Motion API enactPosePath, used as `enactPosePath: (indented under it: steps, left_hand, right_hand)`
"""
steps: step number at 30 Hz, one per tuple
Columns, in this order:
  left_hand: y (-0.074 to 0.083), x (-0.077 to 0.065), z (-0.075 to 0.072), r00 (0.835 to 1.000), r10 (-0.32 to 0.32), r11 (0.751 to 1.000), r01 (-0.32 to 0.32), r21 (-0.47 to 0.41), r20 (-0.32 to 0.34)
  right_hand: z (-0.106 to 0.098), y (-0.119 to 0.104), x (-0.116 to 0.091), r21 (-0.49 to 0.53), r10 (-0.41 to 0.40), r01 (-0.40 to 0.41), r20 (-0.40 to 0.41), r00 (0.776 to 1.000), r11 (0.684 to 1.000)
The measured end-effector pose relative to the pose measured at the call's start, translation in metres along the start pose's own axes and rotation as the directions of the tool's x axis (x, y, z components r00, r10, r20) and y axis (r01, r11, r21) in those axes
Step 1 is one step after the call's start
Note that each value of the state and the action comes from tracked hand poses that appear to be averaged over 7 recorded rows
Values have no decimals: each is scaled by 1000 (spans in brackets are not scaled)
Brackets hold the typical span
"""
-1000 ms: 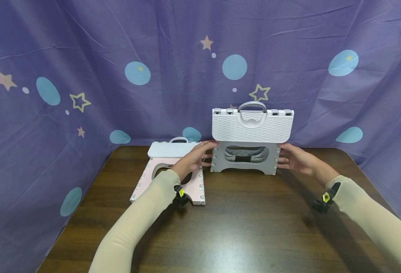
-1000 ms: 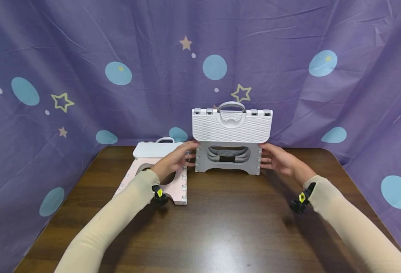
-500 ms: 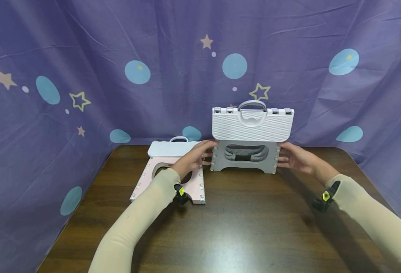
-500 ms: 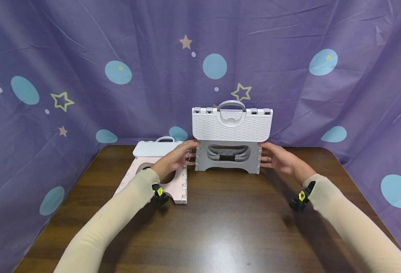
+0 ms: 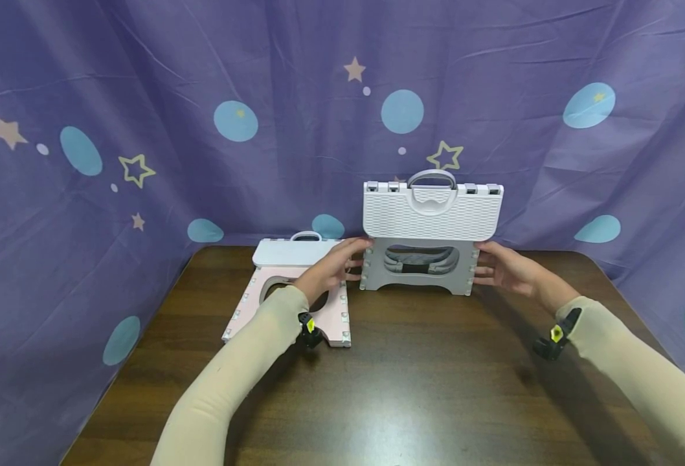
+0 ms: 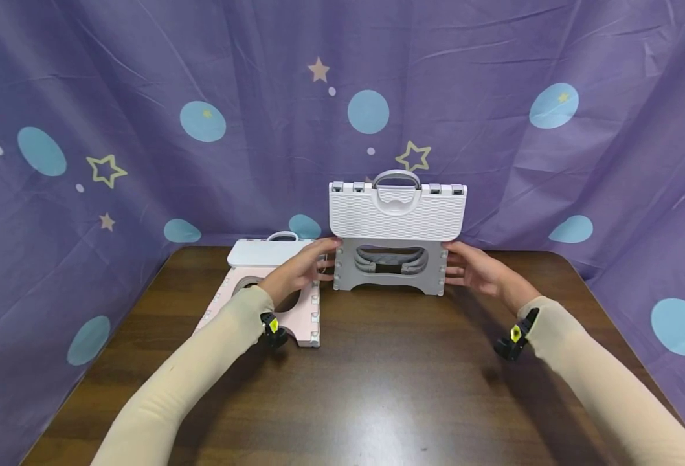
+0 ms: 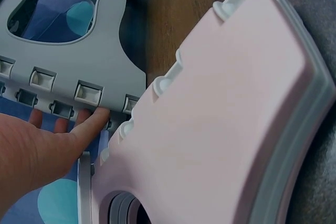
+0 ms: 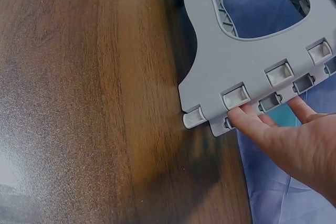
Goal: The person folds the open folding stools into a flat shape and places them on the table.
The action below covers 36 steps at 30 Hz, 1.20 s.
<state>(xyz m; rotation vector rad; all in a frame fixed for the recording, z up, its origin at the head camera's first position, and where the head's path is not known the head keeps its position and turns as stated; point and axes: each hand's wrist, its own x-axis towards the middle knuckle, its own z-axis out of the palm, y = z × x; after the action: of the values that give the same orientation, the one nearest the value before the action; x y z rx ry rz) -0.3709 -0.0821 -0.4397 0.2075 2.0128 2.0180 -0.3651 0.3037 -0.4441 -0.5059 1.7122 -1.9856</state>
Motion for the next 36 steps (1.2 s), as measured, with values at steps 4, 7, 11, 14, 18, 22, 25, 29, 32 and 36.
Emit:
enactPosePath:
  steps: [4,7,11,14,18,22,25,29,32,36]
  left_hand:
    - [0,0,0,1000,5,1000,-5,-4,4]
    - [0,1,0,1000,5,1000,-5,-4,1]
    - [-1,1,0,1000,5,1000,-5,-3,-5]
    - [-1,1,0,1000,5,1000,-5,-2,-6]
    - [-1,1,0,1000,5,1000,-5,0,-7]
    - [0,2,0,1000,5,1000,-5,3,-8]
    - [0,2,0,1000,5,1000,-5,1,-6]
    - [0,2,-1,1000,4,1000,-4,1,-4]
    - [-1,2,-1,1000,4,1000,-4,3,-7]
    - [-1,3,-1,1000,-4,1000,4,5,-15]
  right_hand:
    - [0,0,0,3,-2,2,0,1000,1000]
    - [0,0,0,2,-3,3,3,1000,1000]
    - [0,0,0,-5,-3,3,1,1000,1000]
    - [1,0,1,-9,-2,2,-3,1000,1000]
    - [1,-1,1,-8,0,0,-7,1000,1000]
    - [1,-1,1,-10,0,0,-5,1000,1000]
    - [1,-1,0,-9,0,0,-7,1000,1000]
    - [1,-1,0,-12,3,-3,-9,1000,1000]
    - [1,-1,1,-16,3,-4,-9,1000,1000]
    - [2,-1,1,-16,3,-3,-11,1000,1000]
